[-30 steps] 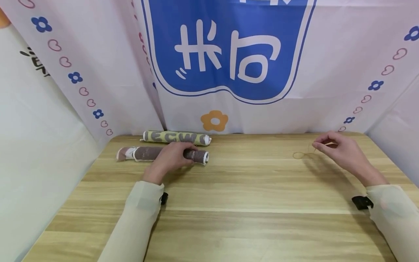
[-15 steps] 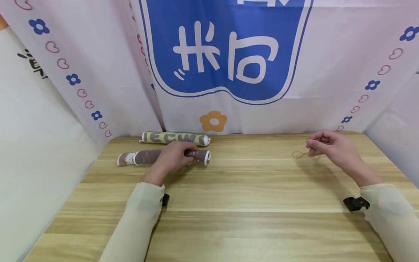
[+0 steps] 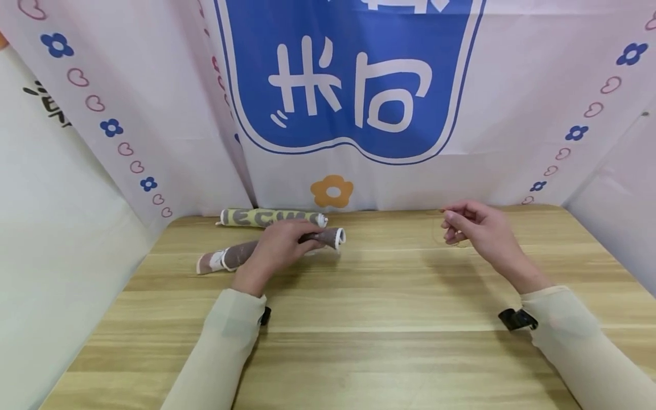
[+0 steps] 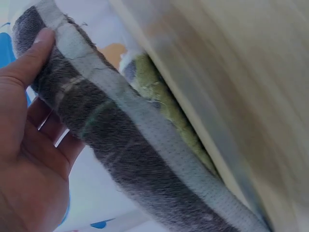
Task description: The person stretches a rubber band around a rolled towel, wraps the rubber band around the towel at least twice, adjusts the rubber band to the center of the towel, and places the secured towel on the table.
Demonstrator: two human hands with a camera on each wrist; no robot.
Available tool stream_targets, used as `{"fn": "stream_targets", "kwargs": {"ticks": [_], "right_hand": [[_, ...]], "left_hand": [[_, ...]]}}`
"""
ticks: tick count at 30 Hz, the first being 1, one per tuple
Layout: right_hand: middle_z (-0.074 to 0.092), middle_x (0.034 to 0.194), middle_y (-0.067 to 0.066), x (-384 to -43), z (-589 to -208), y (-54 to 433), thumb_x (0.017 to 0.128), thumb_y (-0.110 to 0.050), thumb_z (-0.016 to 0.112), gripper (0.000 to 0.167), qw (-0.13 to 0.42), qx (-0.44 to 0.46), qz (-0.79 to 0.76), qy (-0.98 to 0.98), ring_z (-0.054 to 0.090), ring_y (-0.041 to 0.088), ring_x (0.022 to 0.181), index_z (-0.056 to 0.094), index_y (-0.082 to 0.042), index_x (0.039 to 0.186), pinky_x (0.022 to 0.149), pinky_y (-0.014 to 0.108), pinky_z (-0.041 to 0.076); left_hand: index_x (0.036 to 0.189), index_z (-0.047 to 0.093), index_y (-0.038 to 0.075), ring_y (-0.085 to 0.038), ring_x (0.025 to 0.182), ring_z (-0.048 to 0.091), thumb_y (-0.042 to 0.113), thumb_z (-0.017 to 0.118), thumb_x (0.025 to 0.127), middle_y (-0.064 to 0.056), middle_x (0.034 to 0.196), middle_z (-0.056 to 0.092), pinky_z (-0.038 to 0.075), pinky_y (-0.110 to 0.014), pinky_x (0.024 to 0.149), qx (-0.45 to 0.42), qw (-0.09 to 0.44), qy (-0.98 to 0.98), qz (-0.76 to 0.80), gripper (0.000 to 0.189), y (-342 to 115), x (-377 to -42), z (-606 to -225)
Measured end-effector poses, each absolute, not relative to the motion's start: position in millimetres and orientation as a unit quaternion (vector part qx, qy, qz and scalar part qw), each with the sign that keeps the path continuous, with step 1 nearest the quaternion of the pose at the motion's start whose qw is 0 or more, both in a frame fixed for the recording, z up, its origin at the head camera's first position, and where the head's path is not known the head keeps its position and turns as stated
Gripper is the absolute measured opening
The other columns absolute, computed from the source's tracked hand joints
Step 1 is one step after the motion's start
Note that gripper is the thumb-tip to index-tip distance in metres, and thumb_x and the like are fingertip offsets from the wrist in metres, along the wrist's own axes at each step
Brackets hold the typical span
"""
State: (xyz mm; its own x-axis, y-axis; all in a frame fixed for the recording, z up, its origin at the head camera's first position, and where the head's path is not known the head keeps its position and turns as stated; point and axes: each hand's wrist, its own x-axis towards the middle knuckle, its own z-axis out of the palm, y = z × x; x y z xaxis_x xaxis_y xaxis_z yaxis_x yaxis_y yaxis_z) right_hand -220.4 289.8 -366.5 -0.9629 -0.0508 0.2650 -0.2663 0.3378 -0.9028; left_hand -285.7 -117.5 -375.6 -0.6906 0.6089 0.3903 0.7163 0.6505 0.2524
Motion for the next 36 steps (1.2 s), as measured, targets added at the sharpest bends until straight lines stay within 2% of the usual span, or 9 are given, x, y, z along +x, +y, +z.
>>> {"fn": "stream_targets", "kwargs": {"ticks": [6,10,15,20,28,31,34,36], "right_hand": [[0.073,0.096,0.015,-220.4,-365.7,264.5,0.109,-0.019,0.065,0.031,0.091,0.115,0.581,-0.800,0.073,0.021,0.079,0.066,0.009,0.123,0.071,0.035,0.064],[0.071,0.096,0.023,-222.9,-367.6,251.2,0.108,-0.014,0.064,0.025,0.105,0.130,0.583,-0.796,0.073,0.022,0.077,0.067,0.008,0.120,0.069,0.034,0.064],[0.070,0.095,0.023,-228.1,-367.4,233.7,0.108,-0.008,0.062,0.022,0.120,0.139,0.581,-0.793,0.073,0.026,0.078,0.067,0.010,0.120,0.069,0.033,0.064],[0.070,0.099,0.027,-230.9,-365.0,217.7,0.108,-0.010,0.063,0.022,0.120,0.134,0.584,-0.791,0.073,0.026,0.081,0.067,0.009,0.119,0.071,0.034,0.063],[0.071,0.099,0.025,-230.8,-362.9,197.9,0.107,-0.007,0.064,0.019,0.109,0.142,0.574,-0.799,0.072,0.018,0.082,0.069,0.007,0.118,0.072,0.033,0.063],[0.071,0.099,0.022,-229.0,-362.3,195.8,0.107,-0.008,0.065,0.019,0.112,0.143,0.568,-0.803,0.072,0.022,0.083,0.070,0.007,0.118,0.073,0.033,0.063],[0.072,0.099,0.020,-225.6,-361.6,195.0,0.107,-0.009,0.066,0.018,0.113,0.142,0.563,-0.806,0.072,0.034,0.086,0.070,0.005,0.117,0.073,0.036,0.063],[0.072,0.099,0.019,-224.2,-363.0,193.8,0.106,-0.009,0.066,0.017,0.118,0.143,0.559,-0.808,0.073,0.032,0.086,0.071,0.004,0.116,0.073,0.036,0.063]], "left_hand": [[0.115,0.083,0.015,-0.024,0.100,0.074,0.021,0.088,0.090,-0.002,0.112,0.079,0.059,-0.045,0.087,-0.380,0.156,-0.895,-0.176,0.026,-108.8,-278.0,-367.2],[0.112,0.083,0.017,-0.021,0.092,0.074,0.018,0.090,0.088,0.001,0.106,0.080,0.060,-0.044,0.081,-0.383,0.160,-0.894,-0.168,0.026,-101.5,-273.6,-364.5],[0.109,0.079,0.017,-0.019,0.082,0.072,0.017,0.092,0.086,0.002,0.098,0.079,0.059,-0.042,0.074,-0.379,0.169,-0.893,-0.175,0.026,-97.0,-271.3,-365.7],[0.108,0.078,0.016,-0.018,0.079,0.070,0.017,0.091,0.087,0.001,0.095,0.078,0.058,-0.041,0.071,-0.388,0.190,-0.881,-0.194,0.024,-95.7,-271.1,-367.1],[0.107,0.080,0.013,-0.021,0.092,0.074,0.012,0.091,0.085,-0.002,0.104,0.079,0.060,-0.042,0.078,-0.413,0.245,-0.843,-0.242,0.024,-95.6,-269.2,-367.0],[0.107,0.081,0.013,-0.020,0.092,0.074,0.012,0.091,0.086,-0.002,0.104,0.079,0.060,-0.041,0.079,-0.428,0.252,-0.829,-0.258,0.023,-92.3,-269.1,-366.7],[0.106,0.082,0.012,-0.019,0.092,0.074,0.011,0.090,0.087,-0.002,0.103,0.079,0.060,-0.039,0.078,-0.436,0.248,-0.823,-0.266,0.021,-88.6,-268.5,-367.4],[0.107,0.082,0.012,-0.018,0.092,0.073,0.011,0.089,0.088,-0.002,0.103,0.079,0.059,-0.039,0.078,-0.439,0.242,-0.824,-0.266,0.020,-86.8,-267.7,-368.3]]}}
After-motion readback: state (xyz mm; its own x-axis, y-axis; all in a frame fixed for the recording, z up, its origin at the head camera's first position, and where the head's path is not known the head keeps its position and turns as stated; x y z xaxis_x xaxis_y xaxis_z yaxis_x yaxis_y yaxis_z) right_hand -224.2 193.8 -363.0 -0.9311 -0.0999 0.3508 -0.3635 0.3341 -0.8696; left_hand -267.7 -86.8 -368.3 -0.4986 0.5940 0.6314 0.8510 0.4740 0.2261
